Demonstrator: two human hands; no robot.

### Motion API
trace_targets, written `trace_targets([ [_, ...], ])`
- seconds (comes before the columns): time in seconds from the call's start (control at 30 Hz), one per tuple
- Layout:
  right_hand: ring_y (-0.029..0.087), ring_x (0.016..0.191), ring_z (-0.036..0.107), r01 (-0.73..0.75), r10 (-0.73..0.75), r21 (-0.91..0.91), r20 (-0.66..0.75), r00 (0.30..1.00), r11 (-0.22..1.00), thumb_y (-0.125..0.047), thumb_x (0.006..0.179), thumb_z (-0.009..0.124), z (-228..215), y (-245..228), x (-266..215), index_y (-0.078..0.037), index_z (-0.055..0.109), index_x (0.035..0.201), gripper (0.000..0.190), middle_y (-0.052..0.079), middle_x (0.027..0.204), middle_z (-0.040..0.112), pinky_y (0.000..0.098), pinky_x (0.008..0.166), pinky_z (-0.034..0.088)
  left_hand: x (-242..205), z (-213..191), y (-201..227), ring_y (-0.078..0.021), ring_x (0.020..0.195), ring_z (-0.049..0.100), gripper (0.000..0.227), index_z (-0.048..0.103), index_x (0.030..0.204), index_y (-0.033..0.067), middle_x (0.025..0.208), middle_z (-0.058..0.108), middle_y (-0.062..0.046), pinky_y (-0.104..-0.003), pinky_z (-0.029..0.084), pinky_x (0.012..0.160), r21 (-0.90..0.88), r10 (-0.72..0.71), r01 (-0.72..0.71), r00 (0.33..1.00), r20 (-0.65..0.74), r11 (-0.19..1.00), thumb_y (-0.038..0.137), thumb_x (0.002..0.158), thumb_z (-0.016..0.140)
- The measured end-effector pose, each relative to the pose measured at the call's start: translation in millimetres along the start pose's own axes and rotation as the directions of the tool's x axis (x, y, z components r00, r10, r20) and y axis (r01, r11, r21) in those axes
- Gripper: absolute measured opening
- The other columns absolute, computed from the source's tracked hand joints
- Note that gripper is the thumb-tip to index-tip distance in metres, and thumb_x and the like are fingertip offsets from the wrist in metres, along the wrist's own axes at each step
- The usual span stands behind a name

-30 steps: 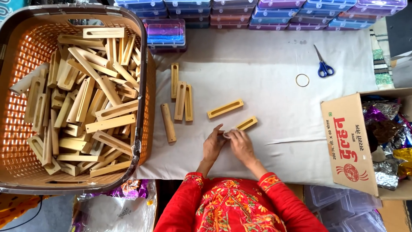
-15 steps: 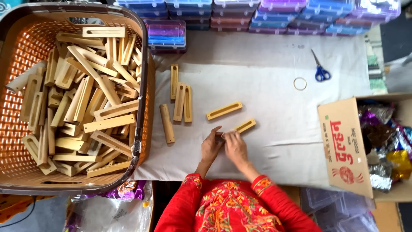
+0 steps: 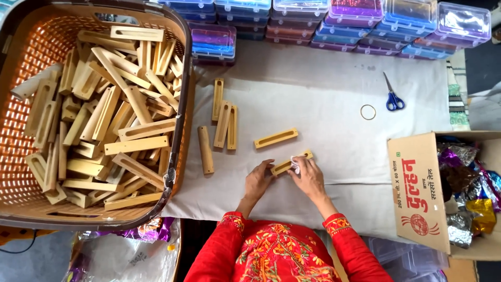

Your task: Cleaning wooden U-shaped components with a cloth and wrapping them in decorative foil.

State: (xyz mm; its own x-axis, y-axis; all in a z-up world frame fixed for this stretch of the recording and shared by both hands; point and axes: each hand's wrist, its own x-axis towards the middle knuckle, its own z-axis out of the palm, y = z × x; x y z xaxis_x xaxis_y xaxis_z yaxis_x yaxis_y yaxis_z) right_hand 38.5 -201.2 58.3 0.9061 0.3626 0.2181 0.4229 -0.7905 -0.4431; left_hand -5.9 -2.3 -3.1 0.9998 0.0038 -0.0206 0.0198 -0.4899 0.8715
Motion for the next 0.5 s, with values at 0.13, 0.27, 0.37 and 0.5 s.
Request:
trace_targets([
  [0.13, 0.031, 0.096, 0.064, 0.111, -0.105, -0.048, 0.105, 0.989, 0.993, -0.014, 0.081, 0.074, 11.0, 23.7, -10.3, -0.007, 0.061, 0.118, 0.040, 0.010, 0.108, 0.069, 0.0421, 0.082, 0.054, 10.4, -16.6, 12.1, -0.0245, 0.108, 0.070, 0.065, 0.052, 0.140, 0.0191, 0.120, 0.073, -0.001, -0.039, 0.057, 0.085, 0.074, -0.004, 0.001, 0.999, 0.050, 0.997, 0.019, 0.082, 0.083],
  [0.27, 0.027, 0.099, 0.066, 0.153, -0.127, -0.190, 0.144, 0.981, 0.970, -0.005, 0.088, 0.072, 16.7, 52.6, -31.2, -0.010, 0.061, 0.116, 0.030, 0.006, 0.107, 0.069, 0.0413, 0.084, 0.054, 11.7, -63.9, 45.2, -0.0253, 0.104, 0.069, 0.072, 0.046, 0.145, 0.0138, 0.154, 0.046, -0.014, -0.036, 0.062, 0.074, 0.198, 0.192, -0.170, 0.977, -0.097, 0.965, 0.021, 0.083, 0.081],
  [0.37, 0.030, 0.099, 0.065, -0.012, 0.002, -0.167, -0.061, 0.998, 0.986, -0.007, 0.090, 0.073, 1.9, 79.1, -35.2, -0.010, 0.060, 0.113, 0.026, 0.009, 0.109, 0.069, 0.0437, 0.085, 0.054, 6.1, -98.9, 41.8, -0.0194, 0.103, 0.070, 0.067, 0.045, 0.147, 0.0150, 0.155, 0.046, -0.010, -0.032, 0.063, 0.074, 0.164, 0.130, -0.085, 0.948, -0.292, 0.983, 0.022, 0.089, 0.079],
  [0.5, 0.037, 0.104, 0.062, -0.336, 0.270, -0.158, -0.334, 0.903, 0.929, -0.007, 0.097, 0.072, -39.9, 91.4, -28.5, -0.007, 0.060, 0.126, 0.031, 0.014, 0.114, 0.068, 0.0483, 0.087, 0.050, -13.3, -124.6, 23.7, -0.0165, 0.104, 0.071, 0.059, 0.046, 0.148, 0.0153, 0.153, 0.049, -0.008, -0.031, 0.063, 0.075, 0.126, -0.015, 0.074, 0.908, -0.419, 0.989, 0.019, 0.096, 0.074],
])
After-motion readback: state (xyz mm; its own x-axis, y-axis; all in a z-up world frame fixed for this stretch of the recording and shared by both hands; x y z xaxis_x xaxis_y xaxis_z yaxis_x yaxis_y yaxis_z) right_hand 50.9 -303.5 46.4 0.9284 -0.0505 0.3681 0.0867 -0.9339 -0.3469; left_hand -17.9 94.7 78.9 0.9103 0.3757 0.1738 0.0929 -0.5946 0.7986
